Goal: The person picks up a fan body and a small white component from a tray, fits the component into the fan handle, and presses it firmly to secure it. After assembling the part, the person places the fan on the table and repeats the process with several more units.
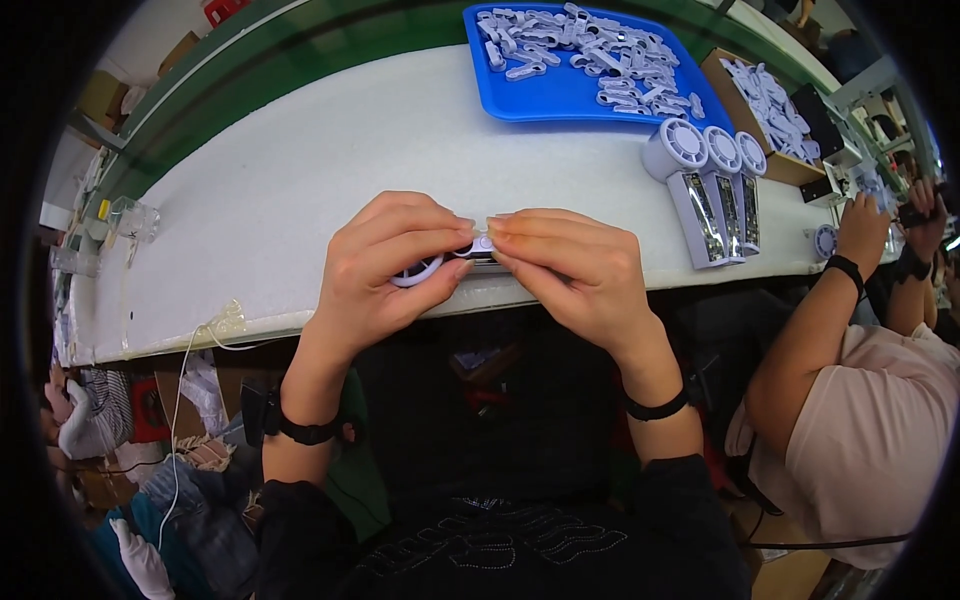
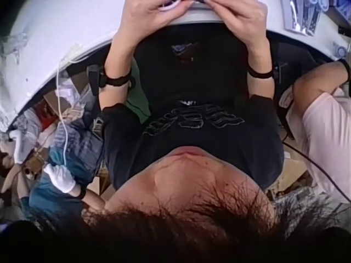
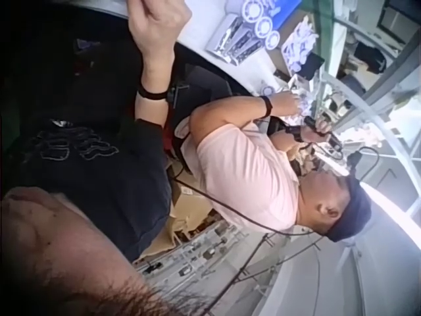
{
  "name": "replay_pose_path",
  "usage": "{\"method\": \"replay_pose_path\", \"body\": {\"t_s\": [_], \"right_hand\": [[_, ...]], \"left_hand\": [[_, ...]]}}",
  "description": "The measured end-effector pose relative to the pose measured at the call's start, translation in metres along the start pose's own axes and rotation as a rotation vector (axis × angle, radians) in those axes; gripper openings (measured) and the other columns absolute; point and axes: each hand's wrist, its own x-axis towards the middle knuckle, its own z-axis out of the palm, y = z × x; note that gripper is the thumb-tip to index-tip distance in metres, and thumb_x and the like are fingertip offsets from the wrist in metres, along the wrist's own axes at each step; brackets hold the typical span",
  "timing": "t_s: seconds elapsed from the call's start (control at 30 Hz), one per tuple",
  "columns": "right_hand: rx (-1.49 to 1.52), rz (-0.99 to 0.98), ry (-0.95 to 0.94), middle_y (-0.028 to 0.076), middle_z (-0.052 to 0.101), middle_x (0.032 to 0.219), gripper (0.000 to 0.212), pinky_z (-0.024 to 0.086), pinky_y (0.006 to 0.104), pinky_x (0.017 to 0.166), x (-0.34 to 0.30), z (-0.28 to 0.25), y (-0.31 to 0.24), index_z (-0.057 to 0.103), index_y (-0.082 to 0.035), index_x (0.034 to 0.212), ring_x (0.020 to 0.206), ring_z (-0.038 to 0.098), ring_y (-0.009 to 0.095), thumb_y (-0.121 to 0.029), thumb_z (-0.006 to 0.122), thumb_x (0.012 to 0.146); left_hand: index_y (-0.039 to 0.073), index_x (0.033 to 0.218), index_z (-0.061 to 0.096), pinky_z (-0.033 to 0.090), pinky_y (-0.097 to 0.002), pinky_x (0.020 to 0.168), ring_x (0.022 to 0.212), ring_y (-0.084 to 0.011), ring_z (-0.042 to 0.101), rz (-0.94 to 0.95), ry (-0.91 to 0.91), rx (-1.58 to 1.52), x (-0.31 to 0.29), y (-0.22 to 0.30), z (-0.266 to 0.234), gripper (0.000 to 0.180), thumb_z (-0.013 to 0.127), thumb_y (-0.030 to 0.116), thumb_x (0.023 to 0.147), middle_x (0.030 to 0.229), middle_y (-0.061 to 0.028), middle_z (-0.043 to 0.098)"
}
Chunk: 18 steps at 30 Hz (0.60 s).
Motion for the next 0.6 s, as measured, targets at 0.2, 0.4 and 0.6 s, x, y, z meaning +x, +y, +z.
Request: {"method": "replay_pose_path", "body": {"t_s": [0.2, 0.4, 0.6], "right_hand": [[-0.035, -0.043, -0.002, 0.02, 0.081, 0.116, 0.029, 0.063, 0.0395, 0.096, -0.0014, -0.0014, -0.0011, 0.081, 0.004, 0.114, 0.11, 0.079, 0.033, 0.007, 0.082, 0.085], [-0.025, 0.042, 0.051, 0.021, 0.08, 0.121, 0.034, 0.064, 0.0383, 0.095, -0.0101, 0.0028, -0.0001, 0.079, 0.004, 0.118, 0.112, 0.078, 0.035, 0.004, 0.085, 0.084], [-0.076, -0.048, 0.03, 0.021, 0.079, 0.123, 0.039, 0.064, 0.0384, 0.095, -0.0088, 0.0023, 0.0017, 0.079, 0.004, 0.119, 0.111, 0.078, 0.035, 0.002, 0.088, 0.081]], "left_hand": [[0.002, 0.106, 0.081, 0.06, -0.0365, 0.085, 0.102, -0.0268, 0.073, -0.037, -0.01, -0.034, 0.0015, 0.0039, -0.0027, 0.026, 0.086, 0.001, 0.08, 0.101, -0.0085, 0.08], [0.001, 0.106, 0.081, 0.06, -0.0366, 0.085, 0.102, -0.027, 0.073, -0.053, 0.011, -0.03, -0.0005, 0.0048, -0.0011, 0.026, 0.086, 0.001, 0.081, 0.101, -0.0093, 0.08], [0.001, 0.105, 0.081, 0.06, -0.037, 0.085, 0.101, -0.0276, 0.073, -0.034, 0.02, -0.03, 0.0003, 0.0042, 0.0007, 0.025, 0.085, 0.0, 0.08, 0.101, -0.0094, 0.08]]}}
